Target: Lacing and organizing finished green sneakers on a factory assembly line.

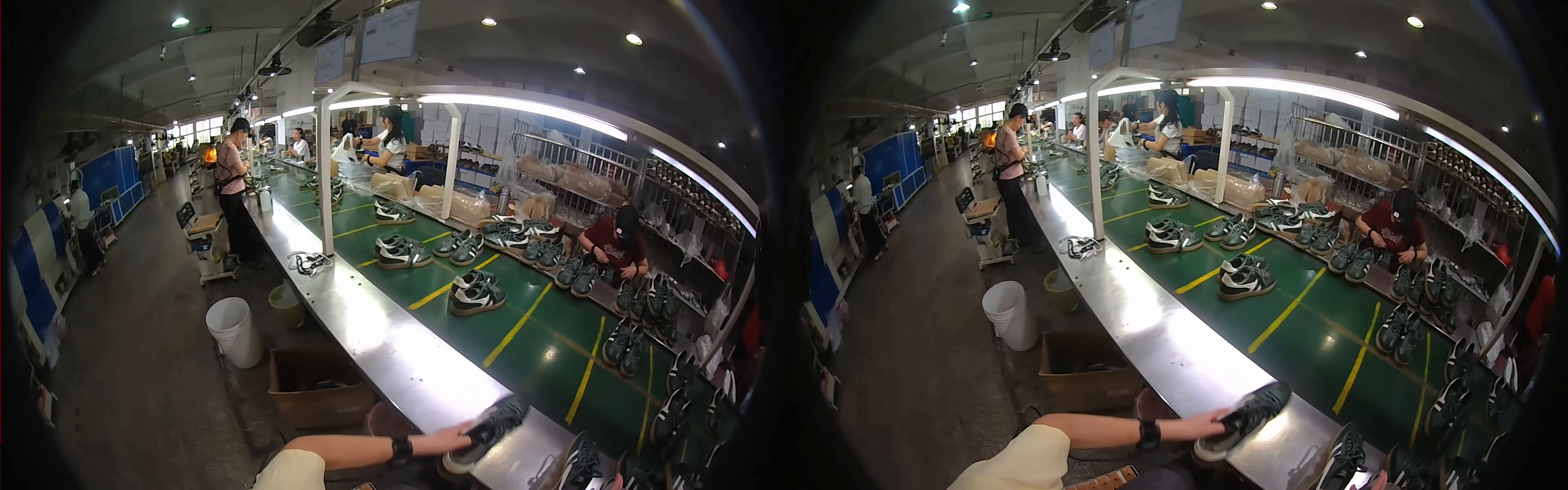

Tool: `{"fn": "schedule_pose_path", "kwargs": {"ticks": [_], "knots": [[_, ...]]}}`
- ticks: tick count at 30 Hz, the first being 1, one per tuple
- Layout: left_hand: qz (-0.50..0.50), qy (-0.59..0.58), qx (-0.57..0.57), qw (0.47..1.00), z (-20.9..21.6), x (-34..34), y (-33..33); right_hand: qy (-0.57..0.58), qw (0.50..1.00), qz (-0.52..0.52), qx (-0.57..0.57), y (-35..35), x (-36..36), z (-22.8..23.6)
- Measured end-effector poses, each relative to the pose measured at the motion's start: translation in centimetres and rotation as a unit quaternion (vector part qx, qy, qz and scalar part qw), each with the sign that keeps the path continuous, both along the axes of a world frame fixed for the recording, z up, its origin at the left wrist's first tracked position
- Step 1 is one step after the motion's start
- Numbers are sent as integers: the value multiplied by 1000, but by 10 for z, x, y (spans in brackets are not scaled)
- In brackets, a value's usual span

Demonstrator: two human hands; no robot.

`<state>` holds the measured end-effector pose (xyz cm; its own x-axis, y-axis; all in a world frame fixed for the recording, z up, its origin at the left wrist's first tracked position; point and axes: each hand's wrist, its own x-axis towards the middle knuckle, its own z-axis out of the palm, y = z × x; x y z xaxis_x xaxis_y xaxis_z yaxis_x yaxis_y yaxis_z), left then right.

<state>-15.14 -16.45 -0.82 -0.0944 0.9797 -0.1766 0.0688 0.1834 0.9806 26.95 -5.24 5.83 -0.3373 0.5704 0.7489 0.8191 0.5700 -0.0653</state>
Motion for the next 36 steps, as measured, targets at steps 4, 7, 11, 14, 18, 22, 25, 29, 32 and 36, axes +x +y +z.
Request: {"fn": "schedule_pose_path", "kwargs": {"ticks": [4, 7, 11, 14, 18, 22, 25, 29, 32, 36], "knots": [[-20, 372, -86, 924, 19, -48, 49, 295, 830, 78, -466, 103, 12, -88], [69, 410, 45, 908, 56, -7, 73, 193, 818, 92, -534, 72, 78, -108], [13, 389, 264, 883, 74, 39, 28, 212, 788, 64, -575, 34, -31, -13], [-83, 236, 152, 956, 41, 80, 22, 70, 845, -68, -526, 39, -59, -39], [-119, 108, 29, 987, 20, 134, 22, 62, 822, -148, -547, 13, -60, -45], [-110, 64, -68, 990, 28, 140, -22, 147, 836, -130, -513, -115, -94, -57], [-189, 213, 83, 955, 25, 131, -74, 153, 835, -55, -525, -205, -123, -79], [-192, 110, -18, 975, 5, 122, -141, 209, 847, 21, -489, -272, -127, -66], [-178, 85, -96, 976, -33, 122, -162, 166, 834, 43, -524, -288, -118, -71], [-179, 102, -97, 974, -39, 119, -158, 42, 811, 33, -582, -279, -116, -77]]}}
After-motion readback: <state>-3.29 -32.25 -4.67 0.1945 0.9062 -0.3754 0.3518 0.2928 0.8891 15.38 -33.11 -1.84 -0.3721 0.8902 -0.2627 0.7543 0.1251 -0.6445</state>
